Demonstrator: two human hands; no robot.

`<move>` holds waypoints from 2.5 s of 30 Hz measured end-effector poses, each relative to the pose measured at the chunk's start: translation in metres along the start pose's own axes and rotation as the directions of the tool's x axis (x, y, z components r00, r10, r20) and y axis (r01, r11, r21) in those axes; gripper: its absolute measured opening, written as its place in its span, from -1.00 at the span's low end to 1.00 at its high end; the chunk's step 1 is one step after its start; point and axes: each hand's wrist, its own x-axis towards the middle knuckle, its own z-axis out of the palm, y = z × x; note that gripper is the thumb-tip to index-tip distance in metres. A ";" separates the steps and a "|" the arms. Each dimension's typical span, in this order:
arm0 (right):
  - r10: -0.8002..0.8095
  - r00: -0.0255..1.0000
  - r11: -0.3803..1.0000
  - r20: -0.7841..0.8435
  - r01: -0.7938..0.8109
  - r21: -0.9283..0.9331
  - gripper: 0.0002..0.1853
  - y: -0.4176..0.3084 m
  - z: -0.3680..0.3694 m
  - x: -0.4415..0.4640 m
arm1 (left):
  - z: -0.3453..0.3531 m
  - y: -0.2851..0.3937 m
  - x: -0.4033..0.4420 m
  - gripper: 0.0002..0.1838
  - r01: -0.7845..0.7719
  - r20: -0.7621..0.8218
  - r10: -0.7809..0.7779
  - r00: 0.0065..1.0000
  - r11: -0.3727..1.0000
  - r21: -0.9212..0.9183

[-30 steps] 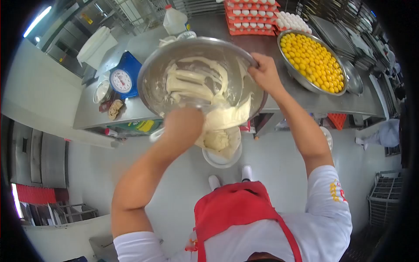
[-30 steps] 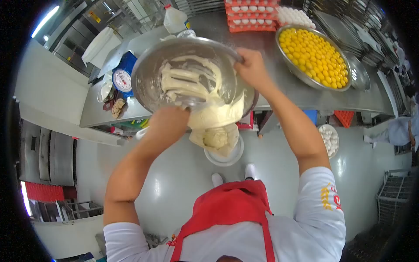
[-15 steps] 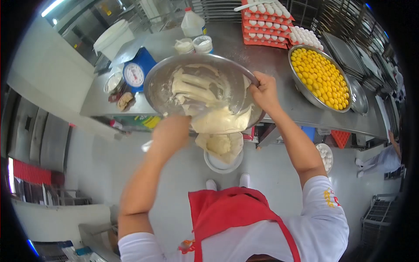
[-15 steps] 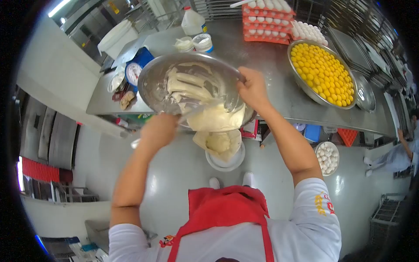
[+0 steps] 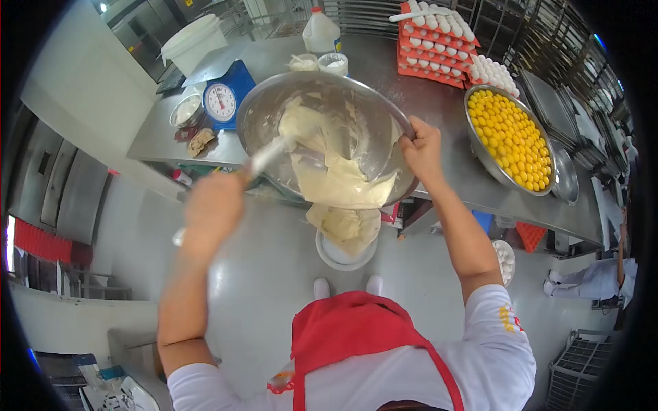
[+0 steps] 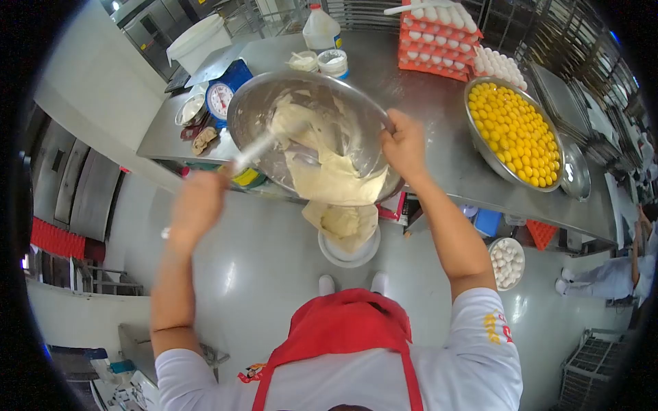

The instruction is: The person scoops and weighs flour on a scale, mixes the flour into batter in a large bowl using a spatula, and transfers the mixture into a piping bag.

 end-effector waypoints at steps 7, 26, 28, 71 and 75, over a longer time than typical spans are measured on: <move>-0.042 0.999 0.998 0.000 0.042 -0.043 -0.89 0.012 -0.002 -0.009 | 0.130 -0.030 0.019 -0.64 -0.002 0.187 0.043 0.981 0.976 -0.216; -0.107 0.992 0.994 -0.060 0.105 -0.035 -0.88 0.023 -0.022 -0.009 | 0.056 -0.002 0.001 -0.55 -0.088 0.202 0.148 0.968 0.956 -0.278; -0.078 0.996 0.996 -0.040 0.076 -0.049 -0.87 0.028 -0.028 -0.010 | 0.048 -0.028 -0.007 -0.53 -0.052 0.211 0.113 0.971 0.960 -0.276; -0.223 0.972 0.975 -0.076 0.221 -0.038 -0.83 0.033 -0.015 -0.019 | 0.019 0.046 0.025 -0.65 -0.383 0.083 0.383 0.920 0.924 -0.024; -0.215 0.976 0.977 -0.033 0.215 -0.008 -0.82 0.026 -0.018 -0.019 | 0.027 0.034 0.045 -0.59 -0.175 0.073 0.187 0.980 0.974 -0.145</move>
